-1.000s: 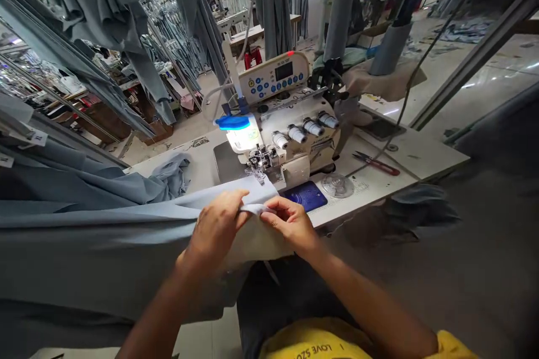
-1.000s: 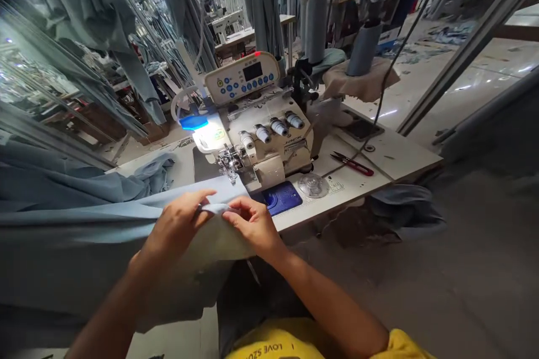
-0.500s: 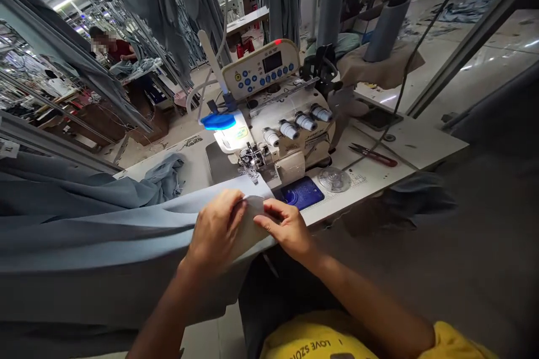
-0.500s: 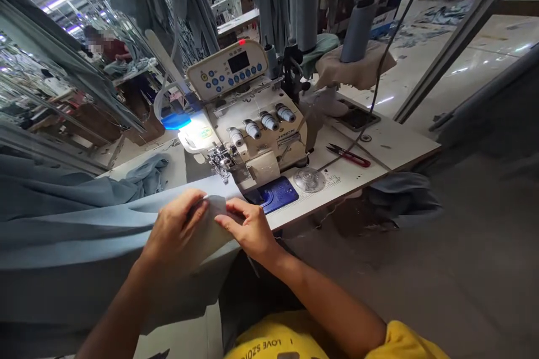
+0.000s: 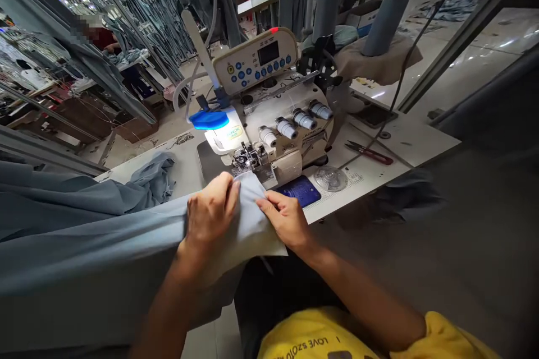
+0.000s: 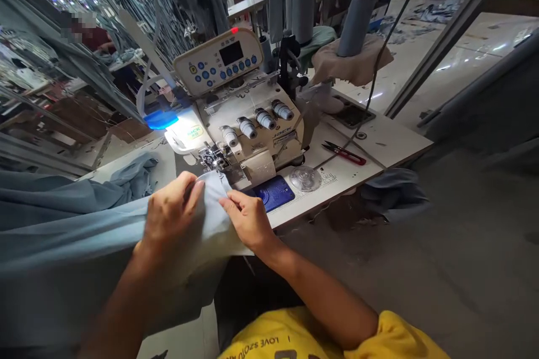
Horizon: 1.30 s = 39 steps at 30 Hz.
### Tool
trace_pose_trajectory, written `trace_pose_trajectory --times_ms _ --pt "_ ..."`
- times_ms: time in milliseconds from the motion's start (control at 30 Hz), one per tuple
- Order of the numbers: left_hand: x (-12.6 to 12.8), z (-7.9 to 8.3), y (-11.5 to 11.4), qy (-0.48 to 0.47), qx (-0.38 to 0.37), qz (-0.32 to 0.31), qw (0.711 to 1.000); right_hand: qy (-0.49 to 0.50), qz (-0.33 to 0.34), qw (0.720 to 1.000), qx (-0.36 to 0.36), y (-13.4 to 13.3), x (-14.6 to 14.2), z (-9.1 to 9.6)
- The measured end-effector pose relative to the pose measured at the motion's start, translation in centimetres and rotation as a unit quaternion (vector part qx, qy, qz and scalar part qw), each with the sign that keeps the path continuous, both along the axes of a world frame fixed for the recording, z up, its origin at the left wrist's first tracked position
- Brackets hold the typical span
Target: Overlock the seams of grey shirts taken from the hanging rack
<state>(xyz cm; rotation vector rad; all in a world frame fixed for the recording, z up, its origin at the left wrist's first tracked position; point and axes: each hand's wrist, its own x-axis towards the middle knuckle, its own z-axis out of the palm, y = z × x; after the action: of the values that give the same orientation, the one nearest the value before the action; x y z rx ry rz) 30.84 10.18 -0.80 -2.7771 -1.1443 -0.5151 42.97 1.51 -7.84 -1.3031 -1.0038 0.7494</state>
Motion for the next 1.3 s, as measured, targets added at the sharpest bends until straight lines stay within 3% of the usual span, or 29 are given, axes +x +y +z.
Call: trace_pose_trajectory --times_ms 133,333,667,967,1067,1167,1233,1300 --pt "0.9 -1.0 1.6 0.075 -0.059 0.036 0.995 0.053 -0.004 0.998 -0.03 0.6 0.1 -1.0" --pt "0.5 -0.6 0.1 0.15 -0.085 0.057 0.983 0.052 0.034 0.997 -0.035 -1.0 0.1 -0.5" --pt "1.4 -0.7 0.7 0.184 -0.063 0.057 0.979 0.06 0.04 0.997 -0.039 -0.5 0.8 -0.3" --pt "1.7 -1.0 2.1 0.14 -0.06 0.05 0.987 0.069 0.027 0.997 -0.035 0.7 1.1 -0.6" --pt "0.6 -2.3 0.6 0.025 0.021 -0.018 0.999 0.084 0.026 0.996 -0.021 0.3 0.7 -1.0" --pt "-1.1 -5.2 -2.7 -0.094 0.14 -0.13 0.977 0.114 0.036 0.993 -0.002 -1.0 -0.2 -1.7" --pt "-2.1 -7.3 -4.6 -0.102 0.181 -0.137 0.969 0.099 0.033 0.994 0.01 -1.7 -0.7 -2.2" --pt "-2.7 -8.7 -5.7 -0.127 0.179 -0.126 0.967 0.054 -0.03 0.997 0.035 -1.9 -0.8 -2.9"
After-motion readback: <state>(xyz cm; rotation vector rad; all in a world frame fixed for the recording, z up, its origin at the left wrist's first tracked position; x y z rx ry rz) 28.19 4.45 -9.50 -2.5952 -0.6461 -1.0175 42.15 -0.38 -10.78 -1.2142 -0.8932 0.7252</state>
